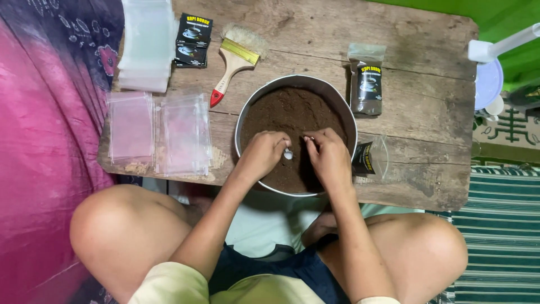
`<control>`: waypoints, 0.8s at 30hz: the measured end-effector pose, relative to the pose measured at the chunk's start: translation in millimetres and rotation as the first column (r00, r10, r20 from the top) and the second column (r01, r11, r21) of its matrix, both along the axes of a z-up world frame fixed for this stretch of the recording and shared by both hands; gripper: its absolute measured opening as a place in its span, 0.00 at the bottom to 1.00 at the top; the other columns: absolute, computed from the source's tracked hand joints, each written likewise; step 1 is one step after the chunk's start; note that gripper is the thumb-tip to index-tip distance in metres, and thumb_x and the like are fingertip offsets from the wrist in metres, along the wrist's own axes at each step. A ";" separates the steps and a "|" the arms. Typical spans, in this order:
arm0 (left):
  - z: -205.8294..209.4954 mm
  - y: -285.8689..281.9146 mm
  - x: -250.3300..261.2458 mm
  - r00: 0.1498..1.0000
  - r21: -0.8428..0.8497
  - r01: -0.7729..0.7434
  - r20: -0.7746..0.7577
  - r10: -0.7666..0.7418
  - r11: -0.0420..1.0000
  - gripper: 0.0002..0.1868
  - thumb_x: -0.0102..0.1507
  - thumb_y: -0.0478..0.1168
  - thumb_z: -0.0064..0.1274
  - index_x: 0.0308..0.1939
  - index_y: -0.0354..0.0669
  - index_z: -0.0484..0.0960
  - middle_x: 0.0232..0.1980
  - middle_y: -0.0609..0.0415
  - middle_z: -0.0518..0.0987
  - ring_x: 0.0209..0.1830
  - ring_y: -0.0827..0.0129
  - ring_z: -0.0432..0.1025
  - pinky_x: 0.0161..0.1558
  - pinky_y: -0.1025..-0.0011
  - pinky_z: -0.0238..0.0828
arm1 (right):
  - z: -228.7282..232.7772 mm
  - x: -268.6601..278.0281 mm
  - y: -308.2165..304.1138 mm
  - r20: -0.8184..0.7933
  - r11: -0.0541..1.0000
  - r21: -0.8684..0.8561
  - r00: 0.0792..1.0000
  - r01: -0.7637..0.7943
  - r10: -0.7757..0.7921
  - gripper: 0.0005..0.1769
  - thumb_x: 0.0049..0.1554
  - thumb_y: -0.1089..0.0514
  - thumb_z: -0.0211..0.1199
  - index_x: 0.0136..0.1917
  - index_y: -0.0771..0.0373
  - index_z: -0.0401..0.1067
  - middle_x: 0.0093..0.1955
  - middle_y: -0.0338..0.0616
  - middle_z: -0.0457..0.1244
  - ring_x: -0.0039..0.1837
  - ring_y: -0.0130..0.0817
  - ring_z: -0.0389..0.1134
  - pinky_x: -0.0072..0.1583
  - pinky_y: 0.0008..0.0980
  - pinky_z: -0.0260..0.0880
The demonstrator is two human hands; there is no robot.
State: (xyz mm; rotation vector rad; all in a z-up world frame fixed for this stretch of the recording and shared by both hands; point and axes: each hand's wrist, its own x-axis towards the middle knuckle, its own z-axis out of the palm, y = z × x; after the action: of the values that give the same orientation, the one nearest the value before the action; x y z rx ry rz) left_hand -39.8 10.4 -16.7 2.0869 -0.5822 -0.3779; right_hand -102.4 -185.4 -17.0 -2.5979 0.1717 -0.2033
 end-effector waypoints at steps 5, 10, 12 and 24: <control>3.5 -3.0 17.3 0.975 -0.073 -0.124 0.177 0.135 0.990 0.10 0.67 0.39 0.49 0.44 0.46 0.87 0.34 0.47 0.81 0.40 0.48 0.76 0.44 0.55 0.74 | 25.4 10.6 5.0 0.123 0.996 0.090 0.992 0.019 -0.030 0.12 0.62 0.55 0.65 0.58 0.48 0.82 0.48 0.39 0.70 0.53 0.44 0.73 0.53 0.40 0.74; -3.1 -5.7 26.8 0.926 0.005 -0.127 0.358 0.117 0.992 0.10 0.68 0.41 0.51 0.48 0.48 0.86 0.38 0.48 0.79 0.44 0.50 0.73 0.45 0.56 0.73 | 17.0 21.5 0.7 0.168 0.995 0.095 0.986 -0.038 0.022 0.12 0.61 0.60 0.65 0.58 0.55 0.82 0.50 0.43 0.71 0.54 0.46 0.73 0.54 0.42 0.74; -9.9 -8.1 24.2 0.954 0.019 -0.101 0.285 0.092 0.995 0.09 0.67 0.41 0.52 0.45 0.48 0.88 0.41 0.48 0.80 0.46 0.49 0.72 0.46 0.54 0.73 | -4.0 25.2 -3.2 0.089 0.995 0.006 0.991 -0.097 0.096 0.12 0.60 0.57 0.65 0.56 0.51 0.82 0.52 0.38 0.71 0.56 0.43 0.72 0.56 0.41 0.74; -15.2 -4.4 16.3 0.985 -0.035 -0.159 0.061 0.161 0.987 0.11 0.68 0.39 0.46 0.41 0.41 0.84 0.33 0.40 0.79 0.39 0.43 0.76 0.42 0.51 0.73 | 17.3 -7.6 -16.0 -0.080 1.000 0.017 0.997 0.024 -0.023 0.08 0.61 0.53 0.63 0.51 0.49 0.81 0.42 0.44 0.71 0.49 0.51 0.73 0.50 0.49 0.73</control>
State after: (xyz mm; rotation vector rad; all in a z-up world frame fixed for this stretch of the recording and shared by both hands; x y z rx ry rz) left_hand -23.5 6.0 -31.9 2.1062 -0.4502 -0.2096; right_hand -110.0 -201.4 0.3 -2.5887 0.2312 -0.1063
